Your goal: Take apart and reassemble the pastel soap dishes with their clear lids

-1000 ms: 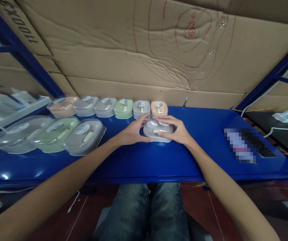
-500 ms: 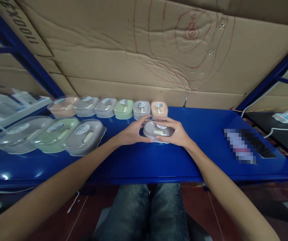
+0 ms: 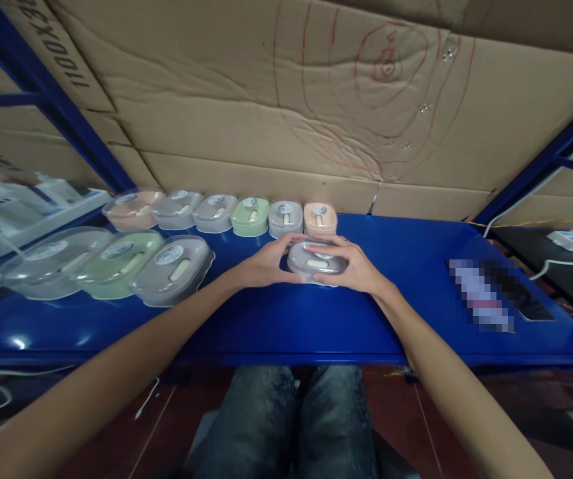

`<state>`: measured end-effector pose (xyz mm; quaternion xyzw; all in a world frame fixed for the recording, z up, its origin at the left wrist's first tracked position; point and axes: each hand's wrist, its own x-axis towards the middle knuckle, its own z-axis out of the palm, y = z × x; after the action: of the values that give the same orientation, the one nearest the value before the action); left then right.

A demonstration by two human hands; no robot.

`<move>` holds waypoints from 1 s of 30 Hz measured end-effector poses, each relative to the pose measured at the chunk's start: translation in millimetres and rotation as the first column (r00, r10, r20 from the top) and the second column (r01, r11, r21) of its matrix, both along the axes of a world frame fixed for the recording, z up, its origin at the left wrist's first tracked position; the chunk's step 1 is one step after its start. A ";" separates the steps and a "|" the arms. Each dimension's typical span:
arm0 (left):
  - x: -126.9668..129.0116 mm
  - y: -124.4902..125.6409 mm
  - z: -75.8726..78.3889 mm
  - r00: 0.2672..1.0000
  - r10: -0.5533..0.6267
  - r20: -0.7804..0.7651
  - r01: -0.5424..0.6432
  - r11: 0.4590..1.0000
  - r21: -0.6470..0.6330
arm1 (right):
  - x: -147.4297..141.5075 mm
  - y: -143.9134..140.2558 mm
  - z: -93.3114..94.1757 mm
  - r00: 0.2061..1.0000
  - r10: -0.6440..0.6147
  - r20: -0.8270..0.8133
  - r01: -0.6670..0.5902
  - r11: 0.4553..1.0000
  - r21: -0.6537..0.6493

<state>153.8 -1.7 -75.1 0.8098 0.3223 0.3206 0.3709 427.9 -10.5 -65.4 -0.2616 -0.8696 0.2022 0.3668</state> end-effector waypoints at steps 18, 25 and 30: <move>-0.8 -0.9 7.0 0.996 -0.002 -0.089 0.005 0.999 0.037 | -0.2 -10.3 18.1 0.991 0.020 0.136 -0.014 0.999 -0.043; -1.2 -1.6 8.1 0.996 -0.008 -0.086 0.016 0.997 0.082 | -2.2 -11.0 21.2 0.981 0.021 0.193 -0.024 1.000 0.013; -0.9 -1.4 8.7 0.995 -0.002 -0.101 0.012 0.995 0.103 | -1.6 -9.2 16.4 0.979 -0.001 0.205 -0.005 1.000 0.027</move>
<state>152.9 -3.1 -66.4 0.8441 0.3207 0.2943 0.3131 426.3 -19.8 -49.1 -0.2750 -0.9057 0.1624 0.2788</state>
